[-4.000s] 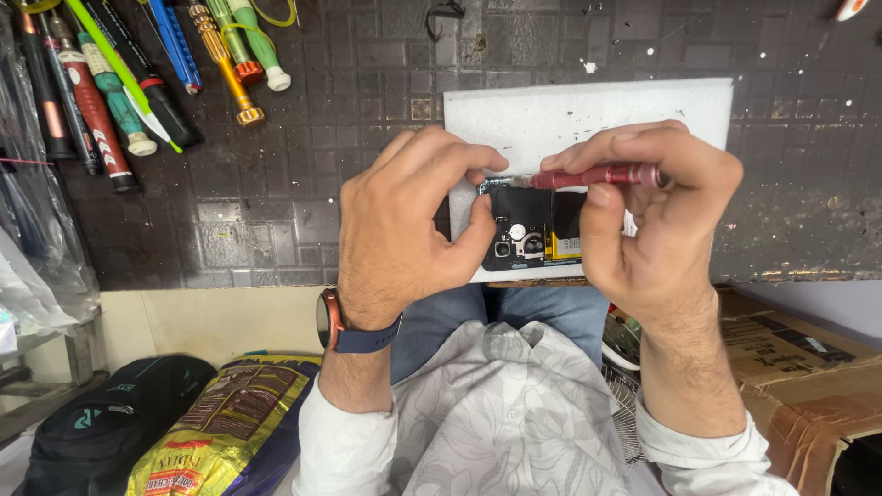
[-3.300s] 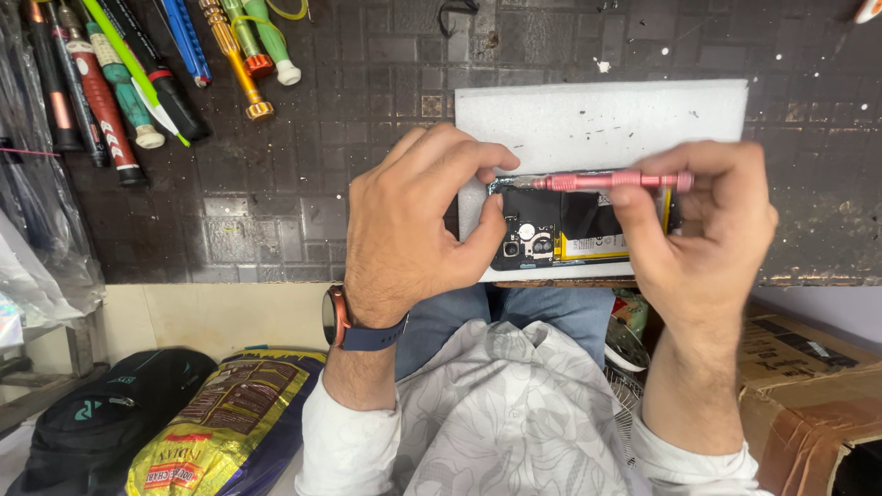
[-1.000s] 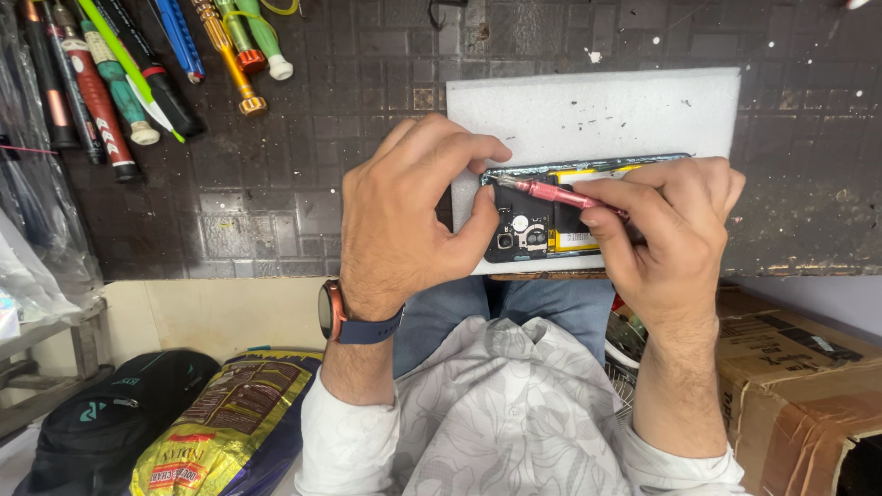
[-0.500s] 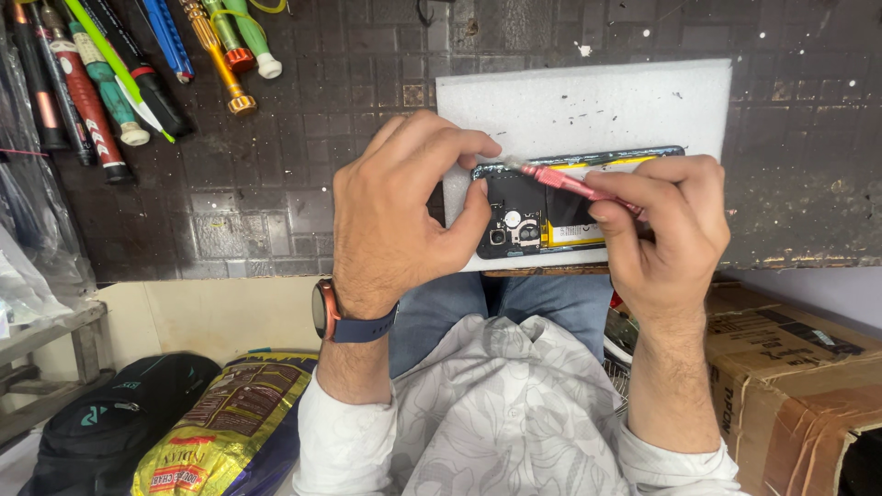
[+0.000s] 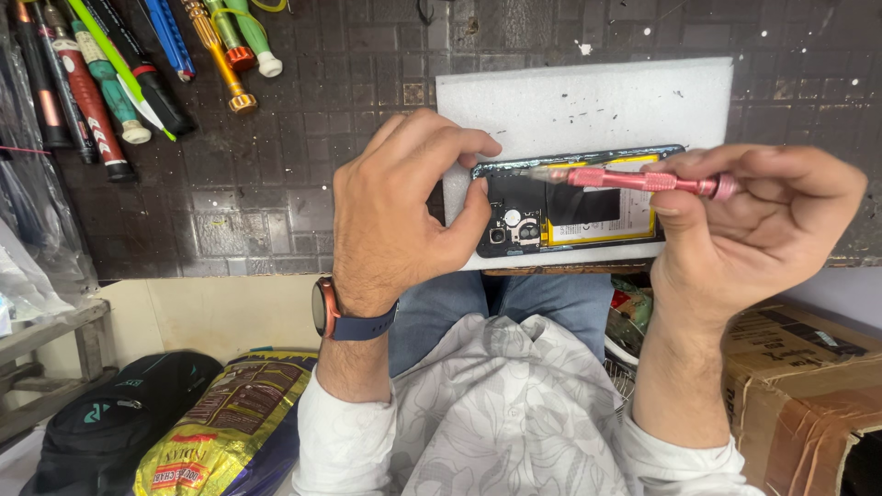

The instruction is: The person uses a red precision screwdriver to remove screws from the internal frame of a disassembled smartphone. They carefully extract each screw and place it on the white foam pad beside the device.

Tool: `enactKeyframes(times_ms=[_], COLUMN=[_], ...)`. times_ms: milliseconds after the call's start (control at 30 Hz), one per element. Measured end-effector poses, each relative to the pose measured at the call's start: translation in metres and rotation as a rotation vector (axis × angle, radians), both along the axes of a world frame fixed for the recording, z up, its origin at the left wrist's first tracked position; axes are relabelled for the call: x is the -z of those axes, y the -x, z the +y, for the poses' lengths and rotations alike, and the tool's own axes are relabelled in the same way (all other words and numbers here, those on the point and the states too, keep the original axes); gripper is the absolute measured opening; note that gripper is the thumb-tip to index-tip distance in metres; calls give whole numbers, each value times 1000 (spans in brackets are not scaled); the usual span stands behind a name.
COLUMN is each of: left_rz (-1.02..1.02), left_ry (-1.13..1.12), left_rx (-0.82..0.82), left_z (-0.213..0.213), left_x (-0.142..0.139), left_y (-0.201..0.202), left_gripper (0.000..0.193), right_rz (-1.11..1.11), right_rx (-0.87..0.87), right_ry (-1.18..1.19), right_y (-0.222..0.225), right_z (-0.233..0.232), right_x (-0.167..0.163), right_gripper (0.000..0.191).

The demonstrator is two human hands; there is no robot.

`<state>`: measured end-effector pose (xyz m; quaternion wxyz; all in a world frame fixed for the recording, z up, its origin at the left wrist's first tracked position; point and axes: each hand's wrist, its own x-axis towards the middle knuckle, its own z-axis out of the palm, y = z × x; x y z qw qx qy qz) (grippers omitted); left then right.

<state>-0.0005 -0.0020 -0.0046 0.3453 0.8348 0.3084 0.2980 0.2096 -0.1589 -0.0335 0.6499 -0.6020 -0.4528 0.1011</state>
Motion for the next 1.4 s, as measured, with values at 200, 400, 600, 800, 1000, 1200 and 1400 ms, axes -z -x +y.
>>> enactKeyframes(times_ms=[200, 400, 600, 800, 1000, 1200, 1400], left_rz=[-2, -9, -8, -7, -3, -9, -4], left_ry=[-5, 8, 13, 15, 25, -6, 6], left_rx=[-7, -4, 2, 2, 6, -3, 0], left_z=[0, 0, 0, 0, 0, -1, 0], left_x=[0, 0, -1, 0, 2, 1, 1], left_y=[-1, 0, 0, 1, 0, 0, 0], left_gripper=[22, 21, 19, 18, 21, 18, 19], right_rz=[-46, -177, -358, -430, -338, -295, -288], right_rx=[-65, -116, -112, -132, -160, -164, -164], right_ry=[-69, -35, -14, -6, -88, -76, -63], right_y=[2, 5, 4, 4, 1, -1, 1], right_z=[20, 27, 37, 44, 46, 45, 43], right_x=[5, 4, -8, -17, -12, -7, -4], right_gripper=[45, 42, 38, 36, 36, 36, 36])
